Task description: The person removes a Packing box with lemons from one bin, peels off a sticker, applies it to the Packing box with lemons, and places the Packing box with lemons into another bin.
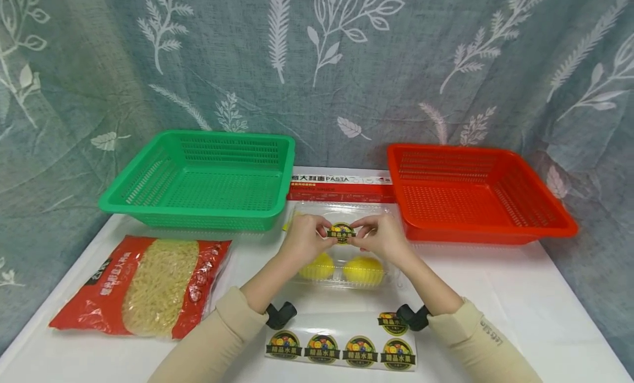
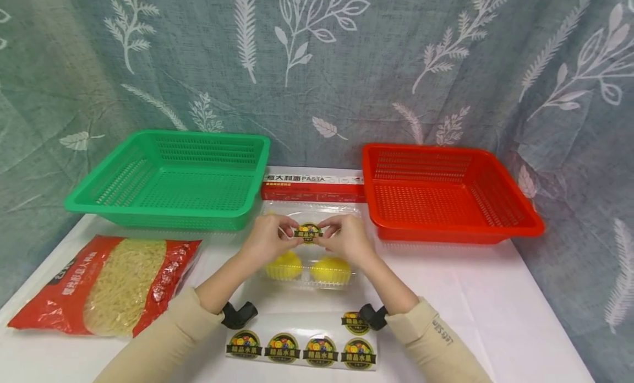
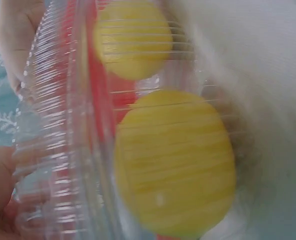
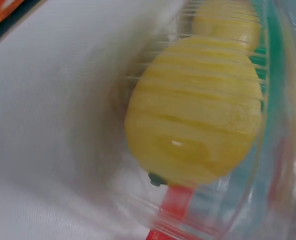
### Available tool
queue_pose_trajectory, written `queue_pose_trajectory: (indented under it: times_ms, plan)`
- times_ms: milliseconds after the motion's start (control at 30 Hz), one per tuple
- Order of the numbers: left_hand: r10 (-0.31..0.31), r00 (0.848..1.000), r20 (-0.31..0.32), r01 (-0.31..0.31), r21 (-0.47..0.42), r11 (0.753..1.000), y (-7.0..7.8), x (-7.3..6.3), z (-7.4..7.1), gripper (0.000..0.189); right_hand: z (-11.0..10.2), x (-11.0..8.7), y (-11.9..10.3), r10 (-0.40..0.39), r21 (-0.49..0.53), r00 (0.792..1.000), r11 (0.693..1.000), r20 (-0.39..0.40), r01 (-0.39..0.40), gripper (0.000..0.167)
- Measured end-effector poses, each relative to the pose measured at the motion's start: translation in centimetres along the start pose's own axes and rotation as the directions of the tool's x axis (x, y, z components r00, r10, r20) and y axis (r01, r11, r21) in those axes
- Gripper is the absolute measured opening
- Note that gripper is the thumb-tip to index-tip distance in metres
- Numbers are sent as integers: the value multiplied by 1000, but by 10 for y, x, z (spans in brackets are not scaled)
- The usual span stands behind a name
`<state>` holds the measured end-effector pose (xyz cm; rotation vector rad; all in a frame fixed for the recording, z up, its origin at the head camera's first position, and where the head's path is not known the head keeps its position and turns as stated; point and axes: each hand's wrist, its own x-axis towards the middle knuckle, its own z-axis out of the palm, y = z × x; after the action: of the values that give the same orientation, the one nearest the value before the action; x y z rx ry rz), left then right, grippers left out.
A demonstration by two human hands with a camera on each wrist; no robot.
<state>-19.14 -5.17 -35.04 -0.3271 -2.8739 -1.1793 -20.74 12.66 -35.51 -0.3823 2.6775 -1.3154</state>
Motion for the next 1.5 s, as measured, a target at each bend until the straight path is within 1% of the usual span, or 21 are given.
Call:
queue_pose_trajectory:
  times_ms: [133, 300, 433, 567, 667, 800, 933, 1033, 1133, 1233, 1367, 1500]
  plan:
    - [-3, 1000, 0, 3, -66, 998, -2, -3, -4, 20, -2, -2, 3, -57, 71, 998, 996, 25, 55, 24]
    - [-38, 999, -28, 34, -139, 990, -6, -8, -9, 21, -4, -6, 6, -146, 85, 989, 986, 15, 145, 20]
    - [-68, 996, -54, 58, -167, 984, -9, -13, -14, 23, -6, -9, 8, -162, 100, 987, 982, -14, 163, 18]
    - [-79, 993, -90, 62, -181, 981, -12, -17, -20, 24, -7, -12, 9, -136, 138, 990, 981, -24, 138, 15]
    - [-110, 988, -105, 88, -194, 977, -15, -22, -26, 24, -9, -15, 9, -114, 190, 993, 975, -12, 115, 16]
    - [-142, 986, -89, 120, -216, 969, -21, -28, -33, 26, -11, -20, 8, -94, 258, 996, 962, -6, 92, 19]
    - [-131, 988, -78, 108, -245, 964, -28, -32, -36, 27, -14, -26, 6, -55, 284, 998, 957, -21, 58, 19]
    - [-140, 987, -77, 114, -267, 957, -33, -34, -38, 26, -15, -28, 6, -27, 300, 999, 954, -20, 32, 21]
    - [-155, 986, -63, 130, -296, 946, -37, -36, -39, 26, -17, -31, 6, -10, 313, 1000, 950, -13, 13, 24]
    - [-163, 985, -59, 136, -324, 936, -40, -36, -40, 27, -19, -34, 7, 12, 338, 1000, 941, -12, -7, 25]
    - [-171, 983, -71, 143, -299, 944, -44, -37, -41, 29, -23, -37, 7, 34, 375, 999, 927, -6, -30, 28]
    - [-193, 980, -44, 175, -264, 949, -49, -38, -41, 37, -28, -41, 7, 57, 378, 998, 924, -6, -51, 30]
